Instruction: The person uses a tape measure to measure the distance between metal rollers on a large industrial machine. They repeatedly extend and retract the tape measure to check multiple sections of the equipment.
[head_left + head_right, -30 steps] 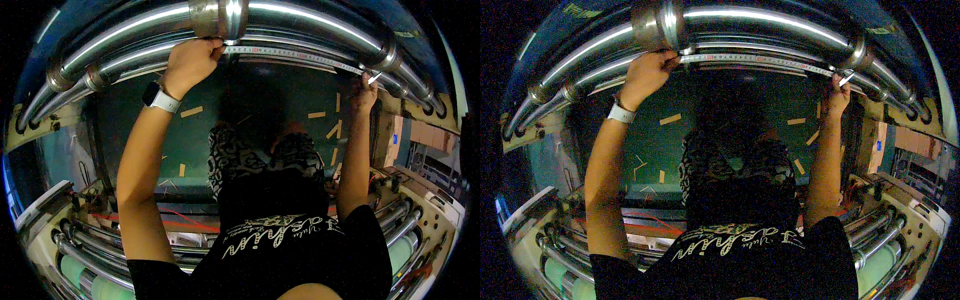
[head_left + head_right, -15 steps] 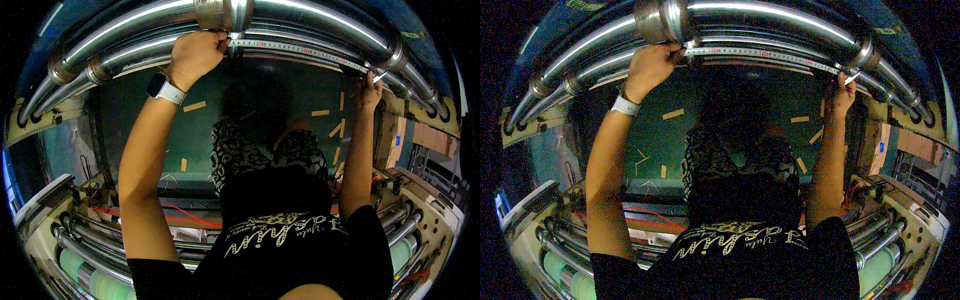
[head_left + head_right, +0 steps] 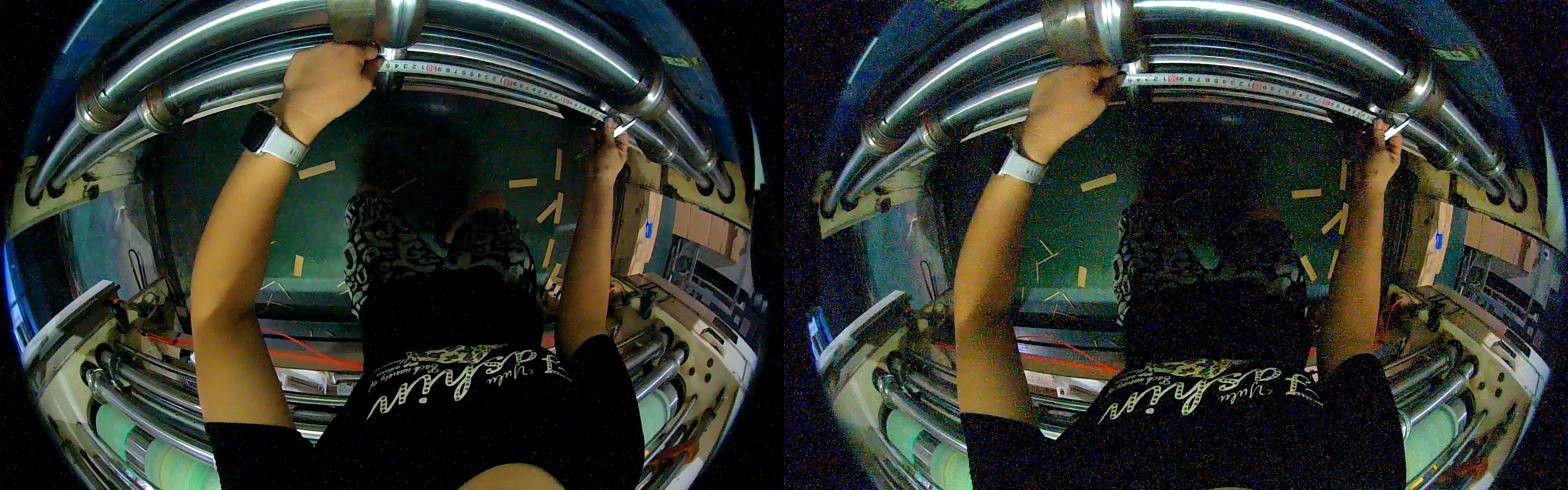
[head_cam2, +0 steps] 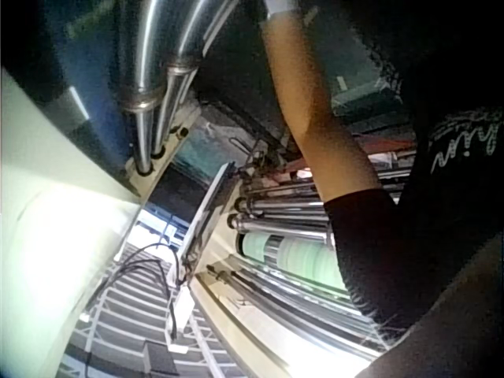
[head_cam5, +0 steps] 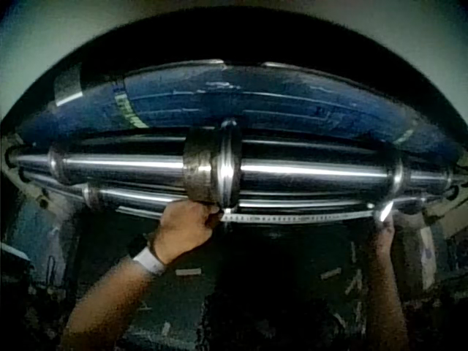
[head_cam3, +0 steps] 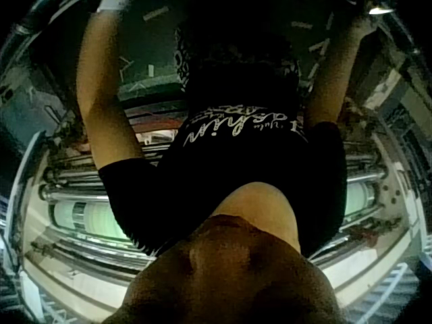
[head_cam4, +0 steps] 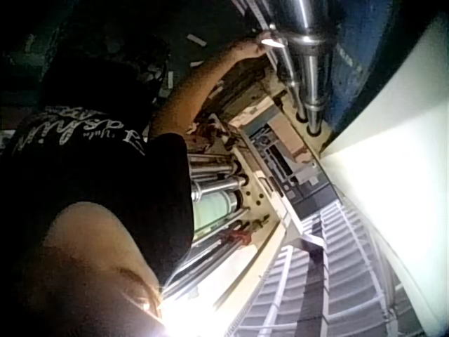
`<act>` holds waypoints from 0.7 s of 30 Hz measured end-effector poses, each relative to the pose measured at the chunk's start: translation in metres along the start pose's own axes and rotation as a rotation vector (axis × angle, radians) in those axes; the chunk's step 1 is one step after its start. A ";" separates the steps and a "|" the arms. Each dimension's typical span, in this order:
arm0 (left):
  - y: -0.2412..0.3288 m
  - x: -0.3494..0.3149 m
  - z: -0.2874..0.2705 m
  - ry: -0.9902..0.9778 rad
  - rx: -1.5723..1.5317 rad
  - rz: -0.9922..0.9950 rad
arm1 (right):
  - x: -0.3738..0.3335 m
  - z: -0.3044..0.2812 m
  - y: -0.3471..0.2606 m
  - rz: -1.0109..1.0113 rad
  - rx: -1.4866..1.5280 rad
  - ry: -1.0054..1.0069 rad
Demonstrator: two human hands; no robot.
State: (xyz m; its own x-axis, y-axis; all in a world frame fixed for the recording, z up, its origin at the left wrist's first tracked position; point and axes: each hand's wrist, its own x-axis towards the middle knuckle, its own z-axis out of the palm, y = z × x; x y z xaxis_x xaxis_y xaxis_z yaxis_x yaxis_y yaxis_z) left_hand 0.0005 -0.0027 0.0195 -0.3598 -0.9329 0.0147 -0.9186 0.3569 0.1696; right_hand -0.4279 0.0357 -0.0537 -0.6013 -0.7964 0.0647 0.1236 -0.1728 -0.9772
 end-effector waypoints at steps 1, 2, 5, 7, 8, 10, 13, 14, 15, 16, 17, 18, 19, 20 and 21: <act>0.000 0.000 0.000 -0.004 0.006 -0.009 | -0.001 0.002 -0.001 0.002 0.005 0.007; 0.000 0.000 0.000 -0.008 0.005 -0.013 | -0.001 0.004 -0.001 0.005 0.010 0.014; -0.001 0.002 0.002 -0.011 0.000 -0.006 | -0.001 0.004 -0.003 0.011 0.010 0.024; -0.003 0.002 0.002 0.000 0.002 0.008 | -0.001 0.003 -0.003 0.023 -0.001 0.017; -0.003 0.002 0.003 0.010 -0.008 0.006 | 0.000 0.001 -0.003 0.031 -0.011 0.013; -0.004 0.002 0.004 0.031 -0.026 0.002 | -0.001 0.002 -0.004 0.038 -0.012 0.020; -0.003 0.001 0.002 0.052 -0.039 0.023 | 0.000 0.001 -0.001 0.019 -0.019 0.047; -0.003 0.002 0.001 0.046 -0.039 0.027 | 0.004 -0.004 0.002 0.006 -0.040 0.049; -0.003 0.002 0.000 0.039 -0.038 0.029 | 0.005 -0.004 0.002 -0.007 -0.062 0.048; -0.003 0.001 0.000 0.032 -0.037 0.031 | 0.005 -0.004 0.003 -0.003 -0.055 0.045; -0.003 0.001 0.000 0.029 -0.034 0.025 | 0.005 -0.005 0.003 0.000 -0.048 0.042; -0.003 0.002 0.000 0.026 -0.030 0.020 | 0.004 -0.005 0.002 0.003 -0.041 0.041; -0.002 0.002 0.000 0.023 -0.026 0.016 | 0.005 -0.007 0.004 0.008 -0.047 0.040; -0.002 0.002 -0.001 0.017 -0.029 0.010 | 0.007 -0.011 0.005 0.013 -0.053 0.040; -0.002 0.002 0.000 0.014 -0.034 0.001 | 0.007 -0.009 0.005 0.017 -0.059 0.035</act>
State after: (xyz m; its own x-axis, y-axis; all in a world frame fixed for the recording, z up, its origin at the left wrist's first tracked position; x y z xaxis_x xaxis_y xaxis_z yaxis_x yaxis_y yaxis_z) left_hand 0.0015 -0.0050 0.0190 -0.3578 -0.9333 0.0287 -0.9121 0.3560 0.2032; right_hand -0.4388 0.0349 -0.0601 -0.6273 -0.7776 0.0421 0.0877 -0.1243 -0.9884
